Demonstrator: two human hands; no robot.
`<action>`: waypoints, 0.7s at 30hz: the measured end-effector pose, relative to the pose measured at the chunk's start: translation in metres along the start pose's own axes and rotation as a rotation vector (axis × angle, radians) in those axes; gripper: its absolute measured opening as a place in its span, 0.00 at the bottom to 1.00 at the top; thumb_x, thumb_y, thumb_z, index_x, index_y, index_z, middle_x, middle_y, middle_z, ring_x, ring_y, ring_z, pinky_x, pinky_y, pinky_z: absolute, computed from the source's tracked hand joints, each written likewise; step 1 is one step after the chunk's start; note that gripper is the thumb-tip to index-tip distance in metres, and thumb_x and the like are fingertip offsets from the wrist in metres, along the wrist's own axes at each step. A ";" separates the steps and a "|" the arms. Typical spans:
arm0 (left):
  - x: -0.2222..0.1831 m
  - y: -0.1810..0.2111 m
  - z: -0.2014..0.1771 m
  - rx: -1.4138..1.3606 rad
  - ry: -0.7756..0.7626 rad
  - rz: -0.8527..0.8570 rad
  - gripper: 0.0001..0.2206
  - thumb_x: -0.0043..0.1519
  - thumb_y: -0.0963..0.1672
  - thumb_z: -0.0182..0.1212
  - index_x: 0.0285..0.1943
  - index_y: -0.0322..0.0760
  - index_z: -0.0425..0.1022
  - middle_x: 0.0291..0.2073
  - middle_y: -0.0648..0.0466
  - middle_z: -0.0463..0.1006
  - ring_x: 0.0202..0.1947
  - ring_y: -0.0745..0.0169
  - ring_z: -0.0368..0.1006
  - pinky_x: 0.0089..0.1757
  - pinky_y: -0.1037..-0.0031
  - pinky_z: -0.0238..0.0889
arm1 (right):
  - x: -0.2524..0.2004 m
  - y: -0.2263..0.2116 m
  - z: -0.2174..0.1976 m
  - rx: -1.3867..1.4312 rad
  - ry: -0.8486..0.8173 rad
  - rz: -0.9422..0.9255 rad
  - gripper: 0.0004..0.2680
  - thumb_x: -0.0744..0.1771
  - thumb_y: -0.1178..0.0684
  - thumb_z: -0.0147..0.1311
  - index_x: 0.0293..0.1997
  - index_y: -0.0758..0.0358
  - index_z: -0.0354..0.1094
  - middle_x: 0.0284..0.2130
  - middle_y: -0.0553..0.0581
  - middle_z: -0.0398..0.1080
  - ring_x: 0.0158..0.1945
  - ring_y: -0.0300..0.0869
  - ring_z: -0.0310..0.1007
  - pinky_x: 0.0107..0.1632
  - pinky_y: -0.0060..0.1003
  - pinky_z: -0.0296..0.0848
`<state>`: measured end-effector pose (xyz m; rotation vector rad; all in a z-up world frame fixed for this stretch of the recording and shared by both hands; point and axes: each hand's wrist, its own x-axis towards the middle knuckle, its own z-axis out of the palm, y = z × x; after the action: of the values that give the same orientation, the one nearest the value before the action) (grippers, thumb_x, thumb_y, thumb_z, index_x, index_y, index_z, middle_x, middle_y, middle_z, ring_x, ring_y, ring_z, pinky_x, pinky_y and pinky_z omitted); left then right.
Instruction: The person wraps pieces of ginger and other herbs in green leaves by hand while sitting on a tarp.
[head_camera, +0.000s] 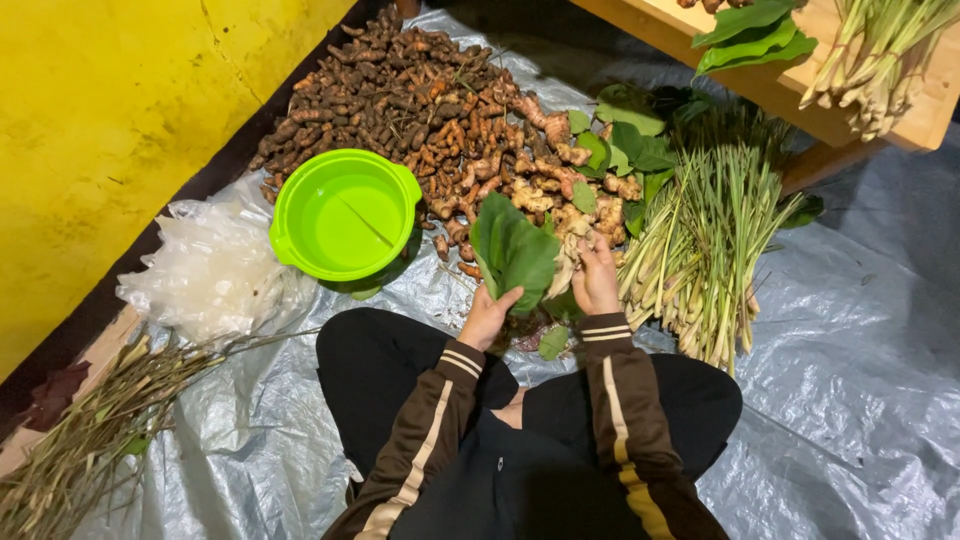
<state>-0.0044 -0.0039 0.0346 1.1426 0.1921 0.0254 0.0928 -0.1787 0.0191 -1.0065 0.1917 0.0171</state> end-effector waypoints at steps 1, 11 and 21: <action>-0.001 -0.001 -0.003 -0.002 0.002 -0.003 0.17 0.64 0.38 0.64 0.63 0.29 0.74 0.50 0.43 0.80 0.49 0.57 0.74 0.53 0.57 0.69 | -0.007 -0.002 0.003 -0.002 0.001 0.003 0.07 0.71 0.60 0.49 0.53 0.57 0.67 0.43 0.57 0.75 0.45 0.41 0.78 0.49 0.36 0.80; 0.008 -0.026 -0.010 0.175 0.029 0.084 0.15 0.64 0.37 0.61 0.60 0.32 0.76 0.48 0.48 0.81 0.48 0.60 0.74 0.53 0.57 0.67 | -0.042 0.042 0.006 -0.916 -0.280 -0.350 0.10 0.62 0.53 0.70 0.46 0.54 0.78 0.35 0.54 0.68 0.48 0.48 0.73 0.55 0.41 0.69; 0.001 -0.017 0.002 0.168 -0.003 0.075 0.16 0.62 0.39 0.65 0.60 0.31 0.77 0.49 0.47 0.81 0.48 0.61 0.74 0.54 0.60 0.67 | -0.031 0.024 0.020 -1.033 -0.057 -0.361 0.09 0.69 0.60 0.56 0.56 0.63 0.67 0.47 0.66 0.74 0.58 0.61 0.71 0.60 0.56 0.68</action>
<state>-0.0045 -0.0126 0.0201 1.3174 0.1501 0.0751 0.0628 -0.1469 0.0147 -2.0562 -0.0773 -0.2034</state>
